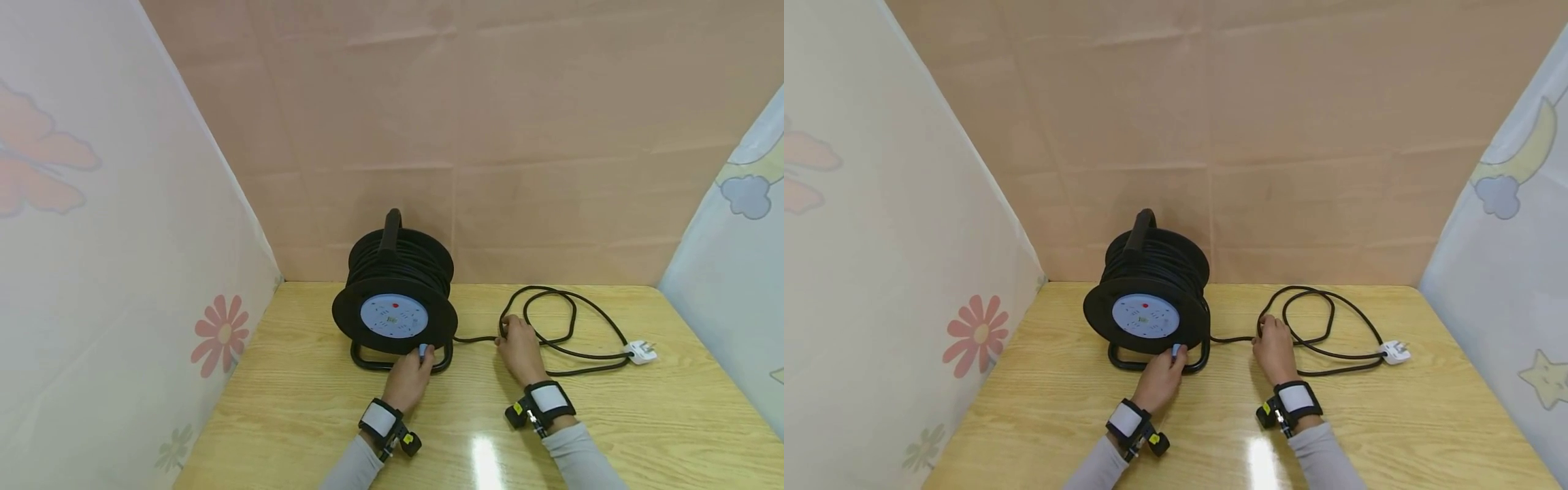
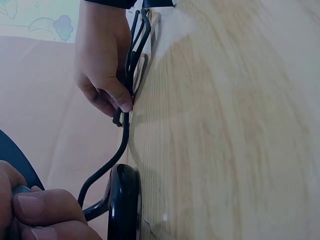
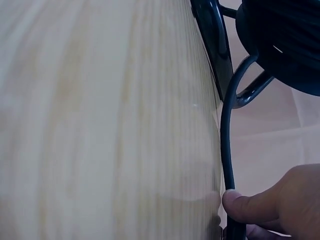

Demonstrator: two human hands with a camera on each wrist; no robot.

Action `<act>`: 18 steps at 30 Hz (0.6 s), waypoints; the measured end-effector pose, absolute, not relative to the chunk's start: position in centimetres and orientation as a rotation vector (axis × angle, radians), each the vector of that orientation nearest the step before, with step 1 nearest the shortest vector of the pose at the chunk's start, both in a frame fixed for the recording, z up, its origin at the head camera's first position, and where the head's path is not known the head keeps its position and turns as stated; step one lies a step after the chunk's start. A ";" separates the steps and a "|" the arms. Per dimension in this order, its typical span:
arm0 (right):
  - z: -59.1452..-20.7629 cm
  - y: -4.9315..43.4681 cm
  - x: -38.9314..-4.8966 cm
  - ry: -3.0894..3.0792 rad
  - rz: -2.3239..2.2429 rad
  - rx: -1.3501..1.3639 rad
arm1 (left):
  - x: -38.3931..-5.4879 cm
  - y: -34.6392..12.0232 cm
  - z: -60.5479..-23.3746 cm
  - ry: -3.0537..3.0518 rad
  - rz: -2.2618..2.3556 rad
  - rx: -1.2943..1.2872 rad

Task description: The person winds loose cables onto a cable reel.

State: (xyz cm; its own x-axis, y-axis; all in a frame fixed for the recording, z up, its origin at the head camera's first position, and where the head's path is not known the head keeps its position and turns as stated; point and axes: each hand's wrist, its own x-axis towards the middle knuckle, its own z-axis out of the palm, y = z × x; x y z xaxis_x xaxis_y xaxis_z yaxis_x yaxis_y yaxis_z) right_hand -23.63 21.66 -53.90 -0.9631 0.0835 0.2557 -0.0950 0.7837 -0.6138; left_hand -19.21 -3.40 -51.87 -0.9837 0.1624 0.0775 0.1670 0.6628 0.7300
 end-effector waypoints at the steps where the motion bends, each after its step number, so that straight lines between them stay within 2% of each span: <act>1: -53.9 21.7 -23.6 -2.706 0.956 0.009 | -19.2 -3.5 -51.9 -2.859 -1.260 -0.281; 18: -53.4 22.3 -23.7 -2.718 1.038 -0.096 | -19.1 -5.1 -52.7 -2.850 -1.244 -0.198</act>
